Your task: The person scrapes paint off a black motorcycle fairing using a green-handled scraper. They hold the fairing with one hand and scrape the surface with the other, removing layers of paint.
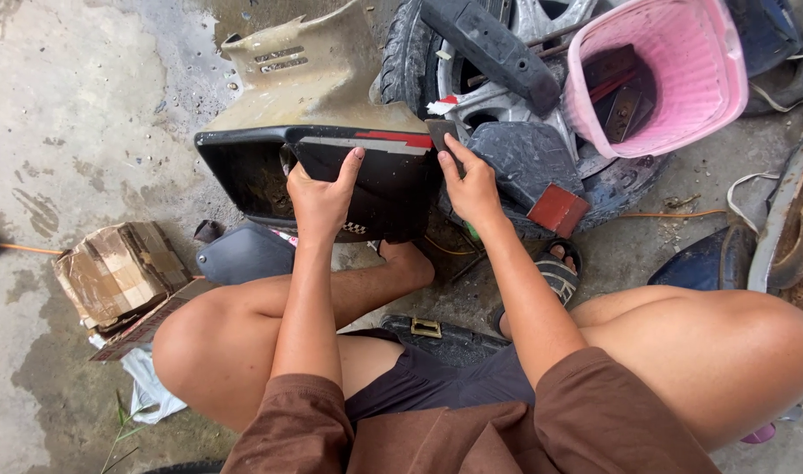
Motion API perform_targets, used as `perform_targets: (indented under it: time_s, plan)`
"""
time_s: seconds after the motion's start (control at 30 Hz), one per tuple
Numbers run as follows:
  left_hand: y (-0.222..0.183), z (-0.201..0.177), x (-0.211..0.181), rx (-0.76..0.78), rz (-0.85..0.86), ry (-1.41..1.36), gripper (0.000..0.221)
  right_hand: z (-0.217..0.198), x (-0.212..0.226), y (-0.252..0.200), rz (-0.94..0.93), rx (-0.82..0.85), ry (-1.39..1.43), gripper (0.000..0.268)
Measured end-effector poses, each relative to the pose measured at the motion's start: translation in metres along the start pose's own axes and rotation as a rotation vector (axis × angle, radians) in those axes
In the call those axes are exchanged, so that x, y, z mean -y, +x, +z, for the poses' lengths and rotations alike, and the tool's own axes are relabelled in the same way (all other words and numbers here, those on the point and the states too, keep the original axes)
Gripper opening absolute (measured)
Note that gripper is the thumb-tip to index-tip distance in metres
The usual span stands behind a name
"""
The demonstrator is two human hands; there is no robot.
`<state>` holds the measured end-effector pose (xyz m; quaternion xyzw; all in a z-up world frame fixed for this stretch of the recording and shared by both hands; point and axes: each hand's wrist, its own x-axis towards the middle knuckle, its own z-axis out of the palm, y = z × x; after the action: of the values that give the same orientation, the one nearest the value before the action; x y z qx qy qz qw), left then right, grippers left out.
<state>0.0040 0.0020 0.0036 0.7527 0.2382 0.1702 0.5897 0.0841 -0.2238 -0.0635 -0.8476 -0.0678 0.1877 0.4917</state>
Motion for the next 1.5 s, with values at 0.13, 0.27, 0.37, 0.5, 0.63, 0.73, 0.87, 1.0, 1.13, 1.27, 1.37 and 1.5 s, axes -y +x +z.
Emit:
perform_targets:
  time_s: [0.13, 0.27, 0.37, 0.5, 0.63, 0.73, 0.87, 1.0, 1.13, 1.27, 1.37, 1.5]
  plan:
    - [-0.002, -0.001, -0.007, -0.013, -0.034, -0.021, 0.029, -0.001, 0.0, -0.01, 0.03, -0.013, 0.004, 0.046]
    - [-0.001, 0.002, 0.002, -0.033, -0.063, -0.018, 0.028, -0.009, -0.039, -0.017, 0.068, -0.008, 0.059, 0.039]
    - [-0.002, 0.003, 0.004, -0.062, -0.045, 0.006, 0.031, -0.02, -0.038, -0.025, 0.027, 0.038, 0.04, 0.038]
    - [-0.002, 0.004, 0.004, -0.049, -0.024, 0.004, 0.03, -0.02, -0.036, -0.029, 0.024, 0.038, -0.001, 0.038]
    - [-0.004, 0.003, -0.001, -0.06, 0.005, -0.022, 0.032, -0.024, -0.033, -0.028, 0.026, 0.061, -0.021, 0.039]
    - [-0.004, 0.004, 0.007, -0.131, -0.015, 0.01, 0.032, -0.036, -0.01, -0.033, 0.082, 0.07, -0.057, 0.048]
    - [-0.009, 0.005, -0.005, -0.221, 0.0, 0.058, 0.038, -0.036, 0.008, -0.043, 0.022, 0.053, -0.089, 0.047]
    - [-0.014, 0.007, 0.001, -0.238, -0.041, 0.041, 0.039, -0.025, 0.029, -0.057, -0.009, 0.055, -0.09, 0.047]
    - [-0.009, 0.009, 0.014, -0.128, -0.063, -0.037, 0.037, 0.0, 0.041, -0.079, 0.185, 0.052, 0.115, 0.046]
    - [-0.003, 0.001, 0.013, 0.046, -0.096, -0.079, 0.037, 0.02, 0.025, -0.082, 0.18, 0.016, 0.09, 0.045]
    - [0.0, -0.003, 0.013, 0.099, -0.105, -0.077, 0.036, 0.017, 0.039, -0.083, 0.088, 0.012, 0.019, 0.048]
    - [-0.002, -0.005, 0.011, 0.128, -0.109, -0.101, 0.035, 0.03, 0.043, -0.088, 0.052, -0.015, 0.018, 0.049]
